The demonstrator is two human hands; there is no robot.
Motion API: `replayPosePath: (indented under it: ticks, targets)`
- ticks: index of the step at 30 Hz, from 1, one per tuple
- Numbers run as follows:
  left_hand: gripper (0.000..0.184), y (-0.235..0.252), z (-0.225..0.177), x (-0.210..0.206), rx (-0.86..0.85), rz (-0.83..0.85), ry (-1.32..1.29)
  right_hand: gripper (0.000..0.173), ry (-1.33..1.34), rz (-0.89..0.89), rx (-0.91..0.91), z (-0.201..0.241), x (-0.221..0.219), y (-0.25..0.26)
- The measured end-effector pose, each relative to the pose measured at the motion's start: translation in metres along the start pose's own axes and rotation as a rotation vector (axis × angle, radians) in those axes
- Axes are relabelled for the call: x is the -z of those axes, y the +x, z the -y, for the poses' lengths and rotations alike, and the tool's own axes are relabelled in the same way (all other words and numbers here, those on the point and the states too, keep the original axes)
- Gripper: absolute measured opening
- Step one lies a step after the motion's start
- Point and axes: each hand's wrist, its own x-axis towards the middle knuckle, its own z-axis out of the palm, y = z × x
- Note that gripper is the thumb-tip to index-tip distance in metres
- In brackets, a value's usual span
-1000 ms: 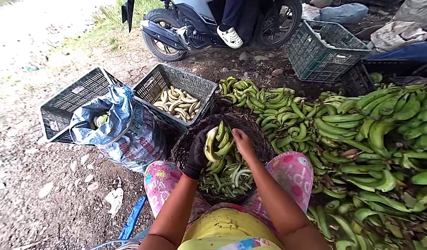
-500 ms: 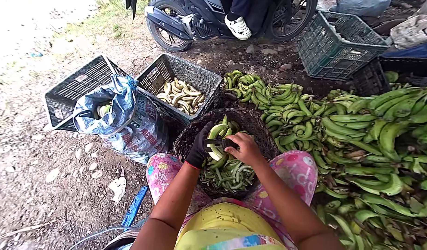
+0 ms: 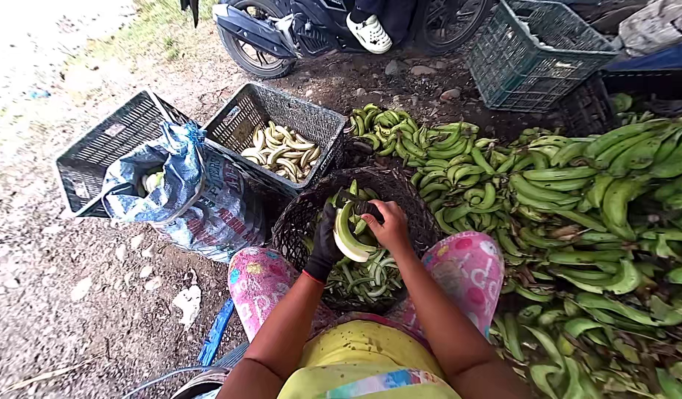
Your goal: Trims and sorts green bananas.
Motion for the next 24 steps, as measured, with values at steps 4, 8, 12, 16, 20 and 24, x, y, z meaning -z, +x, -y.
replayPosePath:
  ticks: [4,8,12,16,20,24]
  targets:
    - [0.055,-0.007,0.010,0.016,0.050,-0.104,0.181,0.056,0.102,0.031,-0.343,-0.045,0.012,0.018]
    - [0.049,-0.004,0.001,0.062,0.382,-0.117,0.775,0.058,-0.110,0.235,-0.370,-0.056,0.035,0.014]
    - [0.050,0.009,-0.006,0.093,0.573,0.164,1.282,0.055,-0.556,0.681,-0.355,-0.052,0.058,0.017]
    - [0.041,0.043,-0.062,0.083,0.621,0.115,1.344,0.050,-0.733,0.833,-0.282,-0.055,0.068,0.014]
    - [0.040,0.073,-0.128,0.072,0.102,-0.282,0.777,0.054,-0.680,0.880,-0.313,-0.074,0.062,0.009]
    - [0.058,0.091,-0.125,0.090,-0.162,-0.483,0.530,0.054,-0.545,0.757,-0.335,-0.076,0.055,0.016]
